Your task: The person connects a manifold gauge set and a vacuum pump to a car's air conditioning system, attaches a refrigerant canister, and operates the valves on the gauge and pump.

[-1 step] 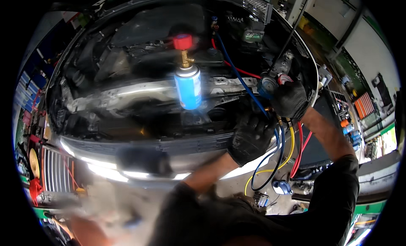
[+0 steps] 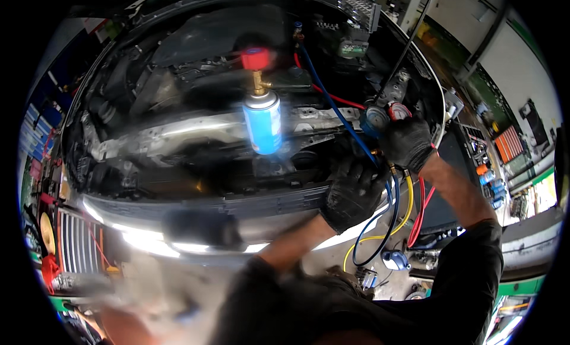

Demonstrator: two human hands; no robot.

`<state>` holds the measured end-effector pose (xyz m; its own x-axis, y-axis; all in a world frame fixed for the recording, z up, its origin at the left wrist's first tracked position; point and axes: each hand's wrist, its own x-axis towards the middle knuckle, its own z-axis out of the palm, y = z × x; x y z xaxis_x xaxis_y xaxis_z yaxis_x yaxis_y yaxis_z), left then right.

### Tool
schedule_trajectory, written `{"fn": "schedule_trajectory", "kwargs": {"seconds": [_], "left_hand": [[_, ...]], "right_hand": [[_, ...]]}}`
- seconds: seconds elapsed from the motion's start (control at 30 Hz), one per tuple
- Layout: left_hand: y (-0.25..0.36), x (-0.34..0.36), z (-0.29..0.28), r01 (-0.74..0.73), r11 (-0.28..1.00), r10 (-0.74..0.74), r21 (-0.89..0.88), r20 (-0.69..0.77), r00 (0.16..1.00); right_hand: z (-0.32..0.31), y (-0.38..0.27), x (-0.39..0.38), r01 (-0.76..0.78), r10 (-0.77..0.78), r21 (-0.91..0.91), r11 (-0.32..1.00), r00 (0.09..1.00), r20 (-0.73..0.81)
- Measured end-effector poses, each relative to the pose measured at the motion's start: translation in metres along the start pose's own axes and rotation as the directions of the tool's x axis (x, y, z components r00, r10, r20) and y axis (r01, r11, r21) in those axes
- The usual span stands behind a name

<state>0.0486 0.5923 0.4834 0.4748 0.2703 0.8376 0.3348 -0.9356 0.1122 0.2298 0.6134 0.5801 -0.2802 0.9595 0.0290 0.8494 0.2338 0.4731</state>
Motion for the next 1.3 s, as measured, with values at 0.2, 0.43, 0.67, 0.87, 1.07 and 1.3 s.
{"fn": "schedule_trajectory", "kwargs": {"seconds": [0.2, 0.43, 0.67, 0.87, 1.07, 1.3], "left_hand": [[-0.006, 0.000, 0.000, 0.013, 1.000, -0.012, -0.016, 0.070, 0.998], [-0.004, -0.001, 0.008, -0.021, 0.998, 0.015, 0.052, 0.111, 0.994], [-0.005, -0.005, 0.007, -0.027, 0.996, 0.018, 0.081, 0.119, 0.993], [-0.004, 0.002, 0.000, -0.025, 0.996, 0.012, 0.084, 0.161, 0.987], [-0.003, -0.002, 0.008, -0.052, 0.991, 0.038, 0.124, 0.112, 0.993], [-0.004, 0.003, 0.004, -0.040, 0.990, 0.029, 0.138, 0.079, 0.996]], "right_hand": [[-0.042, -0.017, -0.008, -0.265, 0.250, 0.211, 0.941, 0.964, 0.093], [-0.024, 0.008, -0.019, -0.082, 0.069, 0.210, 0.974, 0.995, 0.065], [-0.037, 0.025, -0.024, 0.084, -0.058, 0.318, 0.944, 0.994, -0.093], [-0.041, 0.021, -0.007, 0.027, -0.051, 0.091, 0.995, 0.964, 0.261], [-0.028, 0.039, -0.017, 0.270, -0.240, 0.253, 0.929, 0.960, -0.144], [-0.032, 0.032, -0.008, 0.169, -0.182, 0.152, 0.974, 0.980, 0.079]]}}
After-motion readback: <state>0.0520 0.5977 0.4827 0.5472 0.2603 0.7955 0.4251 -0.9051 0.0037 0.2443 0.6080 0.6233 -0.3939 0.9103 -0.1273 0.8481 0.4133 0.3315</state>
